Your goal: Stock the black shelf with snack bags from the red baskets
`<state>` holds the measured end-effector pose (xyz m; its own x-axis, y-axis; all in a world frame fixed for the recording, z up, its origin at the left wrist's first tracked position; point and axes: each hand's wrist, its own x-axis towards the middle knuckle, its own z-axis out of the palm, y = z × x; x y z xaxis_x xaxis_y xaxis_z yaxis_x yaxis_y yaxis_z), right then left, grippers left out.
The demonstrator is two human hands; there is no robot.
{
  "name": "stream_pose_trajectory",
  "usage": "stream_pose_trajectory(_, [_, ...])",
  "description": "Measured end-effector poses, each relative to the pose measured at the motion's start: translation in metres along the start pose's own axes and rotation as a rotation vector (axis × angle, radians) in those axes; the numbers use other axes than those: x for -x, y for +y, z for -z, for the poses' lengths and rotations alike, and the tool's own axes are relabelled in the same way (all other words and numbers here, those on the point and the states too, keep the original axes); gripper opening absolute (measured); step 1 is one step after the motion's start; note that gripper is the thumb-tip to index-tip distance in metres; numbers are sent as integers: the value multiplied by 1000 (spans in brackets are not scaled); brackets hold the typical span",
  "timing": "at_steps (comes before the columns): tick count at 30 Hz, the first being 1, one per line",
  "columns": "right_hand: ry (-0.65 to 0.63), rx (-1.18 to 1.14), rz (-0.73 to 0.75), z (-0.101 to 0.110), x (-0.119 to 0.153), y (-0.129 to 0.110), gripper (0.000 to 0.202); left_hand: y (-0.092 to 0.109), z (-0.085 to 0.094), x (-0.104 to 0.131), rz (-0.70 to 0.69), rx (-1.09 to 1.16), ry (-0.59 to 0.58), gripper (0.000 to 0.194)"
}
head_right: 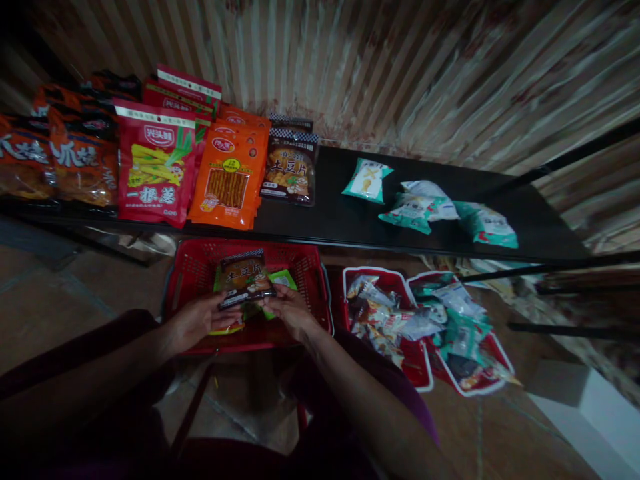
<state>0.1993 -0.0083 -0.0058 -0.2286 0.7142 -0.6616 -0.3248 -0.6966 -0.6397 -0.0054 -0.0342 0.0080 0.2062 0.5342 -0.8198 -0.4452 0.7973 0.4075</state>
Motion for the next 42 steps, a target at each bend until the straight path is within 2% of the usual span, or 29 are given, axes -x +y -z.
stream_pose_trajectory(7, [68, -11, -40, 0, -1, 2, 33, -7, 1, -3, -136, -40, -56, 27])
stream_pose_trajectory(13, [106, -31, -128, 2, -2, 4, 18, -7, 1, 2, -185, -146, -21, 32])
stream_pose_trajectory(20, [55, 49, -144, 5, -4, 3, 19, -4, 0, 4, -186, -217, -20, 36])
stream_pose_trajectory(24, [-20, -4, -154, 1, -3, -2, 33, -8, -7, 13, -154, -324, -128, 45])
stream_pose_trajectory(26, [-7, -21, -159, 1, -4, -3, 38, -12, -9, 17, -97, -370, -158, 55])
stream_pose_trajectory(28, [37, -15, -152, 2, -4, -5, 39, -15, -9, 18, -78, -376, -129, 58])
stream_pose_trajectory(30, [53, -1, -138, 3, -3, -5, 40, -13, -7, 17, -107, -330, -92, 50])
stream_pose_trajectory(33, [-3, 49, -157, 3, -1, -4, 42, -3, -4, 12, -164, -205, -46, 40])
stream_pose_trajectory(35, [-51, 86, -181, 1, 2, -3, 43, 6, -3, 8, -194, -128, 41, 34])
stream_pose_trajectory(38, [-79, 108, -194, -1, 4, -1, 42, 14, -3, 4, -237, -37, 194, 14])
stream_pose_trajectory(42, [-69, 132, -195, 1, 4, 0, 39, 12, -1, 3, -224, 3, 177, 6])
